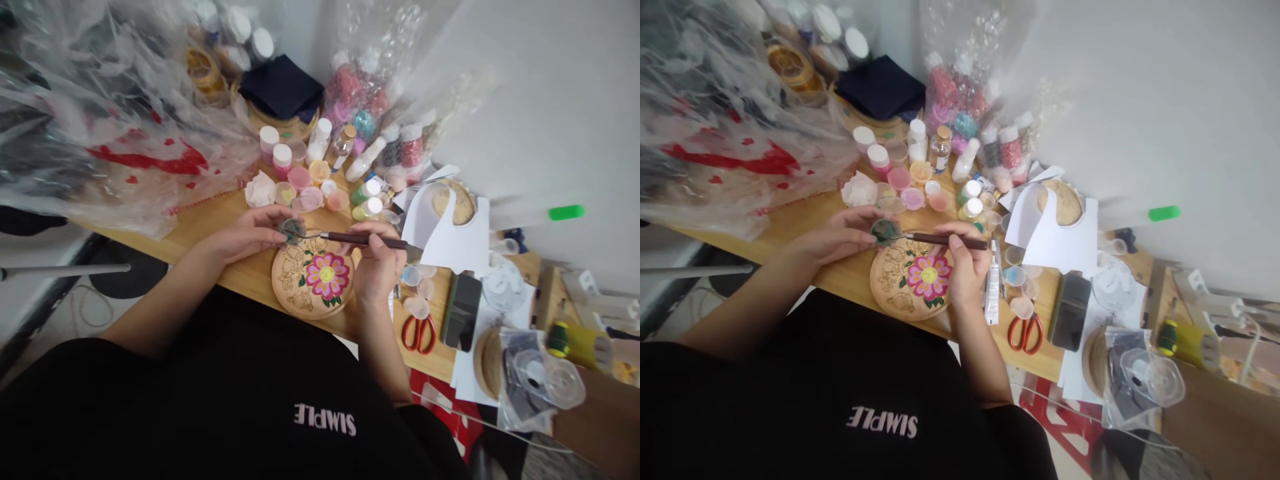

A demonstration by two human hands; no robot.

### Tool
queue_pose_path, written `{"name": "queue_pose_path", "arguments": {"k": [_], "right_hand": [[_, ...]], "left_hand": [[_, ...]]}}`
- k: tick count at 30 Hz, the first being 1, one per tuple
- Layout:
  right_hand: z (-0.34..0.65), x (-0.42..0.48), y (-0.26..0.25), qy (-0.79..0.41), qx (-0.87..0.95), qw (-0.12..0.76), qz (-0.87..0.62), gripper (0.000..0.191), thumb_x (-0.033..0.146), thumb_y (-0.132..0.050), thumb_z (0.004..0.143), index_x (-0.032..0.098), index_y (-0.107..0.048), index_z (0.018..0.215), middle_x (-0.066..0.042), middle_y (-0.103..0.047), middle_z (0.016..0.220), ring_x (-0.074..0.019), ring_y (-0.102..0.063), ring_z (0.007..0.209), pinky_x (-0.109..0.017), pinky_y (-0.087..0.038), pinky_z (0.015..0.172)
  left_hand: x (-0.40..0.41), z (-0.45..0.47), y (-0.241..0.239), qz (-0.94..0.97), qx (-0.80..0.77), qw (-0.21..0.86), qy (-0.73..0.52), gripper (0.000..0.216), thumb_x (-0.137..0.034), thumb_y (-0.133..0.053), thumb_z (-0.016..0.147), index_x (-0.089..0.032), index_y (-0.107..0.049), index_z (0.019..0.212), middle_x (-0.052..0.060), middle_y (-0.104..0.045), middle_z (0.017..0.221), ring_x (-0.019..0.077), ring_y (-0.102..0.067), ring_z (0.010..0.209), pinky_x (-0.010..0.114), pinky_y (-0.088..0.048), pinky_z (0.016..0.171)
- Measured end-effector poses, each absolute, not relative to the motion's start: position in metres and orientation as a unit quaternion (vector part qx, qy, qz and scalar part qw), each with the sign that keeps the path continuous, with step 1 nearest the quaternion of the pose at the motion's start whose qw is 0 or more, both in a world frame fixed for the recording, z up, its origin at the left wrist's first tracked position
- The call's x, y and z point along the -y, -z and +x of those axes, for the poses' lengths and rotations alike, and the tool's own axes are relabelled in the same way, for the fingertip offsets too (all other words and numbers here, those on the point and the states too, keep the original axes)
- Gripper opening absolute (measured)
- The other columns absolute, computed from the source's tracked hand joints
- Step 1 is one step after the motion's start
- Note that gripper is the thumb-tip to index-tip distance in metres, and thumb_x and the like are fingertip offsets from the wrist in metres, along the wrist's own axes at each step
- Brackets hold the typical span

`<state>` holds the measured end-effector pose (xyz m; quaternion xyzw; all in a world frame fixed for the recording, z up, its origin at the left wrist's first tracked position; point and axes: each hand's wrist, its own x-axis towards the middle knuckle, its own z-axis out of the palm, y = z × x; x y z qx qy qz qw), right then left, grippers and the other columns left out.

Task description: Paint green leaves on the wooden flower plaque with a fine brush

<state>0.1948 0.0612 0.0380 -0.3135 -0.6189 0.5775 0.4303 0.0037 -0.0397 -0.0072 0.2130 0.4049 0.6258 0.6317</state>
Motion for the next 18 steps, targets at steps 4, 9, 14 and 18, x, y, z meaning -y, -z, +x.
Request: {"name": "queue_pose_path", "arguments": {"k": [4, 9, 14, 18], "right_hand": [[0.1951, -0.0621, -0.0376, -0.585, 0.616, 0.435, -0.299, 0.018, 0.041, -0.056, 0.088, 0.026, -0.064, 0.084, 0.001, -0.061, 0.061, -0.0161, -0.058, 0.046, -0.033, -0.047, 0.047], [0.1953, -0.0626, -0.0377, -0.576, 0.618, 0.431, -0.318, 0.021, 0.044, -0.055, 0.089, 0.026, -0.063, 0.082, 0.000, -0.063, 0.066, -0.0150, -0.058, 0.048, -0.033, -0.048, 0.048], [0.1955, -0.0639, -0.0363, -0.579, 0.610, 0.426, -0.334, 0.023, 0.046, -0.056, 0.089, 0.025, -0.063, 0.082, 0.000, -0.064, 0.070, -0.0136, -0.058, 0.050, -0.032, -0.050, 0.051], [0.1955, -0.0651, -0.0355, -0.599, 0.592, 0.428, -0.328, 0.022, 0.046, -0.059, 0.088, 0.025, -0.063, 0.081, 0.002, -0.063, 0.069, -0.0126, -0.057, 0.049, -0.032, -0.051, 0.052]], "left_hand": [[0.0392, 0.0050, 0.0036, 0.223, -0.412, 0.624, -0.626, 0.036, -0.012, -0.089, 0.061, -0.020, -0.078, 0.095, 0.009, -0.078, 0.100, 0.0191, -0.073, 0.080, 0.023, -0.058, 0.060], [0.0398, 0.0042, 0.0042, 0.217, -0.445, 0.611, -0.618, 0.040, -0.012, -0.089, 0.061, -0.016, -0.078, 0.099, 0.011, -0.076, 0.097, 0.0233, -0.074, 0.079, 0.031, -0.060, 0.064], [0.0400, 0.0034, 0.0046, 0.204, -0.451, 0.610, -0.618, 0.039, -0.011, -0.089, 0.061, -0.014, -0.077, 0.098, 0.011, -0.074, 0.091, 0.0244, -0.073, 0.077, 0.033, -0.059, 0.064], [0.0392, 0.0041, 0.0023, 0.195, -0.431, 0.621, -0.624, 0.037, -0.013, -0.090, 0.060, -0.017, -0.077, 0.095, 0.010, -0.075, 0.093, 0.0200, -0.071, 0.074, 0.028, -0.057, 0.061]]}}
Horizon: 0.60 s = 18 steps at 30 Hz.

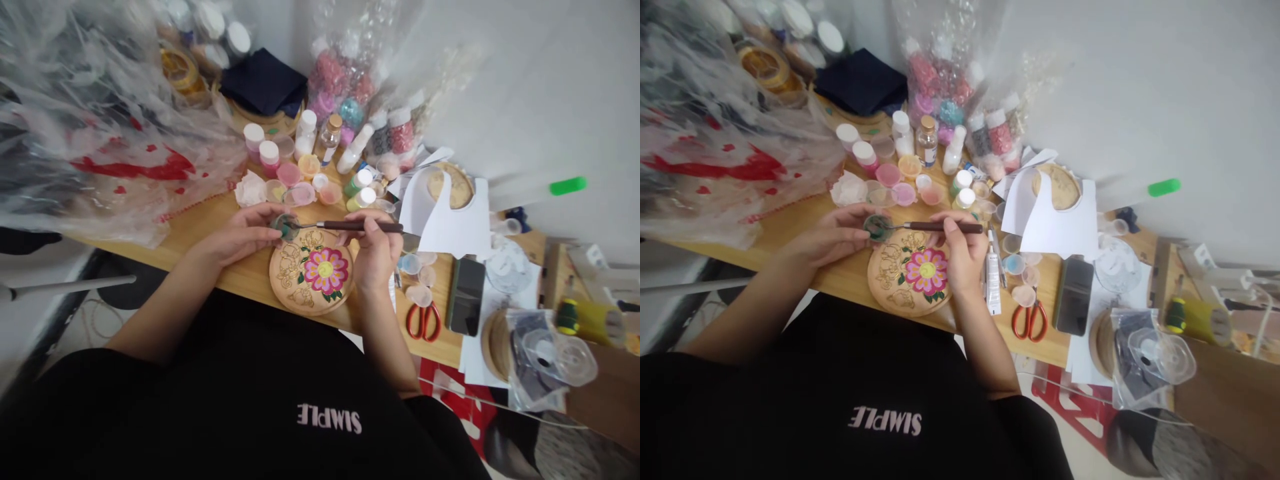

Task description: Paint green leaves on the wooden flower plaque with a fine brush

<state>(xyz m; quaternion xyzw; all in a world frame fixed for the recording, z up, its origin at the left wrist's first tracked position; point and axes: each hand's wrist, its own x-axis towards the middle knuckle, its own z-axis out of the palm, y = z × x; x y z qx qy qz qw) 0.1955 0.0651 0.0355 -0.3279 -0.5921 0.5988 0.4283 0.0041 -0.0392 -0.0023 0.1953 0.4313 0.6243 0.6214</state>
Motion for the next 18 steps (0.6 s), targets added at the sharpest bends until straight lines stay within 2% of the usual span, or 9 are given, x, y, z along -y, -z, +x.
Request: {"name": "queue_pose_path", "arguments": {"k": [3, 6, 9, 14, 18], "right_hand": [[0.1949, -0.0652, -0.0350, -0.597, 0.586, 0.427, -0.341, 0.029, 0.052, -0.062, 0.086, 0.024, -0.060, 0.078, 0.001, -0.066, 0.074, -0.0121, -0.058, 0.050, -0.032, -0.052, 0.052], [0.1941, -0.0643, -0.0341, -0.591, 0.591, 0.425, -0.348, 0.033, 0.057, -0.062, 0.085, 0.024, -0.060, 0.079, 0.001, -0.067, 0.075, -0.0118, -0.058, 0.050, -0.031, -0.051, 0.051], [0.1936, -0.0633, -0.0333, -0.584, 0.600, 0.425, -0.343, 0.033, 0.056, -0.060, 0.087, 0.024, -0.061, 0.079, 0.001, -0.067, 0.076, -0.0103, -0.057, 0.050, -0.029, -0.050, 0.050], [0.1936, -0.0631, -0.0330, -0.584, 0.608, 0.423, -0.333, 0.032, 0.054, -0.059, 0.089, 0.024, -0.060, 0.078, 0.002, -0.067, 0.076, -0.0088, -0.055, 0.048, -0.027, -0.050, 0.050], [0.1939, -0.0632, -0.0328, -0.599, 0.596, 0.427, -0.323, 0.031, 0.054, -0.062, 0.088, 0.025, -0.061, 0.078, 0.002, -0.068, 0.077, -0.0085, -0.055, 0.046, -0.027, -0.050, 0.050]], "left_hand": [[0.0381, 0.0042, 0.0016, 0.196, -0.423, 0.625, -0.627, 0.035, -0.015, -0.091, 0.060, -0.019, -0.078, 0.092, 0.007, -0.075, 0.093, 0.0174, -0.070, 0.074, 0.025, -0.056, 0.060], [0.0374, 0.0037, 0.0022, 0.197, -0.431, 0.622, -0.623, 0.036, -0.016, -0.091, 0.060, -0.017, -0.077, 0.093, 0.008, -0.074, 0.091, 0.0188, -0.070, 0.076, 0.027, -0.057, 0.061], [0.0374, 0.0031, 0.0031, 0.203, -0.446, 0.616, -0.617, 0.034, -0.015, -0.088, 0.063, -0.015, -0.076, 0.095, 0.009, -0.074, 0.090, 0.0210, -0.071, 0.077, 0.031, -0.058, 0.065], [0.0374, 0.0031, 0.0034, 0.208, -0.424, 0.625, -0.621, 0.033, -0.018, -0.089, 0.062, -0.019, -0.078, 0.093, 0.007, -0.075, 0.092, 0.0181, -0.070, 0.075, 0.027, -0.058, 0.062], [0.0376, 0.0025, 0.0049, 0.210, -0.422, 0.626, -0.621, 0.032, -0.021, -0.090, 0.064, -0.019, -0.078, 0.094, 0.009, -0.076, 0.095, 0.0203, -0.071, 0.077, 0.028, -0.058, 0.062]]}}
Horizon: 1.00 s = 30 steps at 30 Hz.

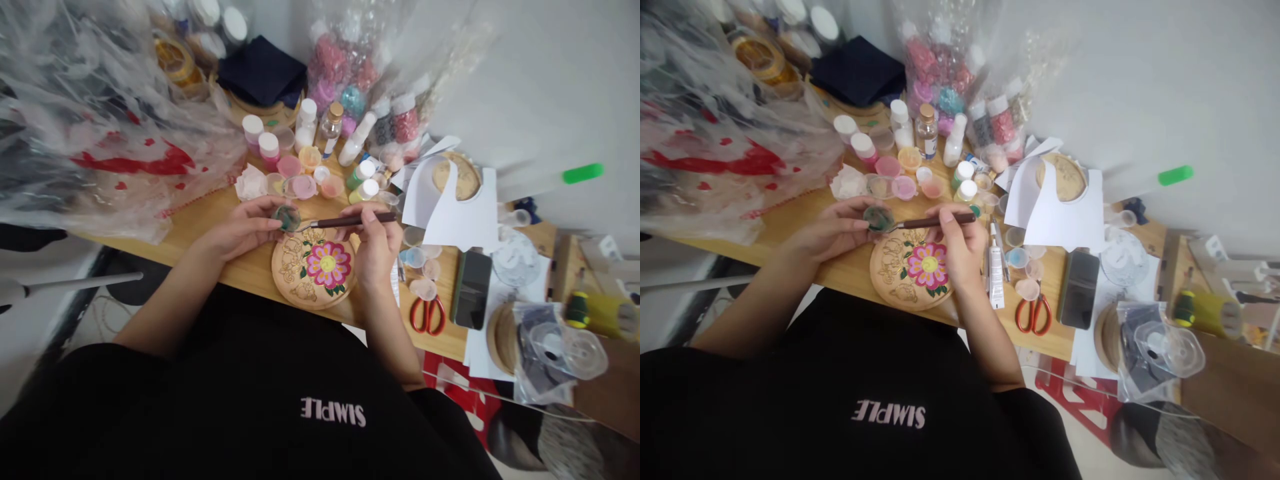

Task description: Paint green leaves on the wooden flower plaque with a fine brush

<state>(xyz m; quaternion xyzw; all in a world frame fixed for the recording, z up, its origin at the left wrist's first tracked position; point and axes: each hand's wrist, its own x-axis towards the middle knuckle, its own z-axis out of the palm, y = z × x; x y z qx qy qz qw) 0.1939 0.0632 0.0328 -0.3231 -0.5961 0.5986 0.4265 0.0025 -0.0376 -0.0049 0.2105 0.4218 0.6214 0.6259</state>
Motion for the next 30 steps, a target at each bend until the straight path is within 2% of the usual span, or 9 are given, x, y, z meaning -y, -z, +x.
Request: {"name": "queue_pose_path", "arguments": {"k": [6, 12, 18, 24, 30], "right_hand": [[0.1936, -0.0631, -0.0324, -0.605, 0.600, 0.410, -0.325, 0.037, 0.061, -0.063, 0.085, 0.025, -0.062, 0.076, 0.002, -0.068, 0.073, -0.0102, -0.057, 0.048, -0.028, -0.050, 0.047], [0.1943, -0.0631, -0.0313, -0.647, 0.583, 0.404, -0.279, 0.033, 0.055, -0.067, 0.086, 0.024, -0.067, 0.074, 0.004, -0.060, 0.058, -0.0119, -0.059, 0.049, -0.027, -0.044, 0.044], [0.1935, -0.0636, -0.0326, -0.646, 0.591, 0.393, -0.283, 0.036, 0.057, -0.065, 0.087, 0.024, -0.066, 0.072, 0.004, -0.060, 0.056, -0.0116, -0.057, 0.046, -0.027, -0.044, 0.044], [0.1920, -0.0626, -0.0358, -0.629, 0.614, 0.364, -0.310, 0.044, 0.067, -0.062, 0.085, 0.025, -0.064, 0.074, 0.003, -0.064, 0.059, -0.0120, -0.058, 0.048, -0.030, -0.049, 0.048], [0.1925, -0.0623, -0.0366, -0.634, 0.615, 0.360, -0.299, 0.042, 0.066, -0.061, 0.086, 0.025, -0.064, 0.076, 0.003, -0.063, 0.059, -0.0121, -0.058, 0.049, -0.030, -0.050, 0.049]], "left_hand": [[0.0374, 0.0018, 0.0051, 0.213, -0.416, 0.632, -0.619, 0.032, -0.024, -0.089, 0.067, -0.020, -0.078, 0.096, 0.009, -0.077, 0.096, 0.0193, -0.071, 0.073, 0.028, -0.058, 0.062], [0.0372, 0.0026, 0.0036, 0.211, -0.416, 0.629, -0.622, 0.031, -0.022, -0.086, 0.067, -0.018, -0.077, 0.097, 0.007, -0.075, 0.094, 0.0169, -0.070, 0.075, 0.026, -0.057, 0.064], [0.0383, 0.0024, 0.0023, 0.219, -0.424, 0.634, -0.608, 0.030, -0.023, -0.082, 0.072, -0.018, -0.075, 0.100, 0.005, -0.074, 0.096, 0.0144, -0.070, 0.079, 0.025, -0.057, 0.071], [0.0375, 0.0037, -0.0019, 0.207, -0.427, 0.638, -0.607, 0.028, -0.019, -0.083, 0.069, -0.018, -0.076, 0.096, 0.004, -0.074, 0.091, 0.0134, -0.069, 0.076, 0.024, -0.057, 0.068], [0.0380, 0.0032, -0.0012, 0.216, -0.440, 0.630, -0.602, 0.028, -0.019, -0.080, 0.071, -0.019, -0.076, 0.098, 0.005, -0.075, 0.094, 0.0143, -0.069, 0.077, 0.025, -0.056, 0.068]]}}
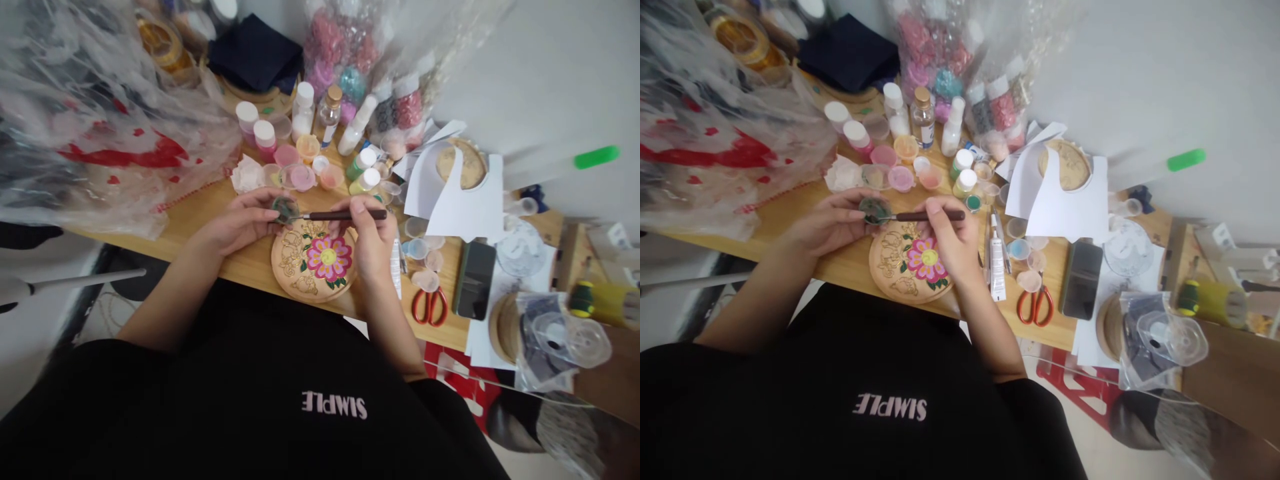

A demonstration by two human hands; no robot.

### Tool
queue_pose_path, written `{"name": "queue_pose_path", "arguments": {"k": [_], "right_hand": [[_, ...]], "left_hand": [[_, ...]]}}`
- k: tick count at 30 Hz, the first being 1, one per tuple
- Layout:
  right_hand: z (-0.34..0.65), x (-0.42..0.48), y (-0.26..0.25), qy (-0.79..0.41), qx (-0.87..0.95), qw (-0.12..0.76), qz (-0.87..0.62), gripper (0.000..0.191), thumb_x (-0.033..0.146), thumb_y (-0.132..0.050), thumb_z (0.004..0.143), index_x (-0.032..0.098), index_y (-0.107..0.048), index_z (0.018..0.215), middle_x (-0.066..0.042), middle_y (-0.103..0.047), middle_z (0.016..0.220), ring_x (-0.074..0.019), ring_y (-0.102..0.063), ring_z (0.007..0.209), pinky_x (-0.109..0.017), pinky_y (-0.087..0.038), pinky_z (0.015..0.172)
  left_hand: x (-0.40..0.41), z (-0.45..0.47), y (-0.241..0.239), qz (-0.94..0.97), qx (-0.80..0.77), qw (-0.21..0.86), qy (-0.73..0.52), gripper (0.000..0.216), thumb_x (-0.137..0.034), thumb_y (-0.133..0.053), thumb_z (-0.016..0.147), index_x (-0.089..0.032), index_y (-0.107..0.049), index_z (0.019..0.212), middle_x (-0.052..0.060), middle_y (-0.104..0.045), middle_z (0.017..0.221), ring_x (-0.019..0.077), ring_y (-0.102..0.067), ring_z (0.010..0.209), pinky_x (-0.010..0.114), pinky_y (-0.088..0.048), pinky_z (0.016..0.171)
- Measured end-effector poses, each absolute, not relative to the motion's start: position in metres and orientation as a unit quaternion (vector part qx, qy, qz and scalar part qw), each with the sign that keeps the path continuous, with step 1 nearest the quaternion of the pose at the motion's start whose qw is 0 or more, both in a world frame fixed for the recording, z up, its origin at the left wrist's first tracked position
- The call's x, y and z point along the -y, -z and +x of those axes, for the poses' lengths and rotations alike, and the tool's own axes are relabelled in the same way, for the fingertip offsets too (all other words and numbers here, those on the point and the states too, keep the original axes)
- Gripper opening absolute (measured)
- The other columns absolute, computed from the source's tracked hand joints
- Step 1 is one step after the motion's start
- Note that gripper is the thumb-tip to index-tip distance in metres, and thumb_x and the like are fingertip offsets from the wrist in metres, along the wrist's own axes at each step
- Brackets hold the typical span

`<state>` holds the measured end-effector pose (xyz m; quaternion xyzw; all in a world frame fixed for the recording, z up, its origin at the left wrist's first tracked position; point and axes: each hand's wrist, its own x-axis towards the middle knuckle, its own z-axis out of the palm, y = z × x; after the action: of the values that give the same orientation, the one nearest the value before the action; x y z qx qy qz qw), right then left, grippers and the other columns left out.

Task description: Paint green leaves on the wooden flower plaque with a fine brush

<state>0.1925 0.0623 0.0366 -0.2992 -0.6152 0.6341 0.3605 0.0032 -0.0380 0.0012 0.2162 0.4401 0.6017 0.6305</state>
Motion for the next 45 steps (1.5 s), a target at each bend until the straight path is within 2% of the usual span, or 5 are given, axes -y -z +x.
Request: {"name": "queue_pose_path", "arguments": {"k": [21, 29, 37, 41, 45], "right_hand": [[0.1934, -0.0639, -0.0336, -0.623, 0.633, 0.338, -0.312, 0.046, 0.072, -0.058, 0.085, 0.026, -0.065, 0.082, 0.002, -0.064, 0.061, -0.0142, -0.059, 0.052, -0.033, -0.050, 0.051], [0.1930, -0.0621, -0.0364, -0.624, 0.631, 0.337, -0.313, 0.047, 0.072, -0.057, 0.085, 0.026, -0.063, 0.081, 0.003, -0.063, 0.060, -0.0123, -0.058, 0.049, -0.031, -0.049, 0.049], [0.1936, -0.0619, -0.0383, -0.623, 0.630, 0.318, -0.336, 0.050, 0.076, -0.057, 0.083, 0.026, -0.063, 0.080, 0.002, -0.063, 0.061, -0.0144, -0.060, 0.053, -0.033, -0.052, 0.053], [0.1945, -0.0617, -0.0373, -0.619, 0.640, 0.306, -0.337, 0.049, 0.074, -0.054, 0.085, 0.026, -0.064, 0.083, 0.000, -0.063, 0.064, -0.0163, -0.064, 0.060, -0.034, -0.054, 0.057], [0.1951, -0.0613, -0.0362, -0.630, 0.633, 0.320, -0.318, 0.043, 0.069, -0.057, 0.088, 0.027, -0.064, 0.083, 0.001, -0.063, 0.063, -0.0160, -0.063, 0.058, -0.034, -0.053, 0.057]], "left_hand": [[0.0363, 0.0041, -0.0054, 0.188, -0.433, 0.640, -0.606, 0.028, -0.015, -0.079, 0.068, -0.016, -0.076, 0.095, 0.003, -0.075, 0.088, 0.0136, -0.070, 0.073, 0.024, -0.057, 0.066], [0.0372, 0.0011, -0.0010, 0.205, -0.431, 0.644, -0.598, 0.029, -0.021, -0.081, 0.070, -0.018, -0.075, 0.098, 0.005, -0.075, 0.092, 0.0148, -0.070, 0.075, 0.026, -0.056, 0.069], [0.0371, 0.0022, -0.0024, 0.206, -0.448, 0.635, -0.595, 0.028, -0.022, -0.080, 0.071, -0.018, -0.074, 0.098, 0.005, -0.075, 0.091, 0.0166, -0.070, 0.077, 0.027, -0.057, 0.070], [0.0378, 0.0015, -0.0013, 0.206, -0.457, 0.633, -0.589, 0.028, -0.022, -0.078, 0.073, -0.018, -0.073, 0.100, 0.005, -0.075, 0.093, 0.0177, -0.071, 0.078, 0.030, -0.057, 0.071], [0.0384, 0.0004, 0.0003, 0.208, -0.463, 0.628, -0.590, 0.031, -0.022, -0.079, 0.073, -0.018, -0.073, 0.103, 0.005, -0.075, 0.096, 0.0179, -0.072, 0.081, 0.031, -0.058, 0.073]]}}
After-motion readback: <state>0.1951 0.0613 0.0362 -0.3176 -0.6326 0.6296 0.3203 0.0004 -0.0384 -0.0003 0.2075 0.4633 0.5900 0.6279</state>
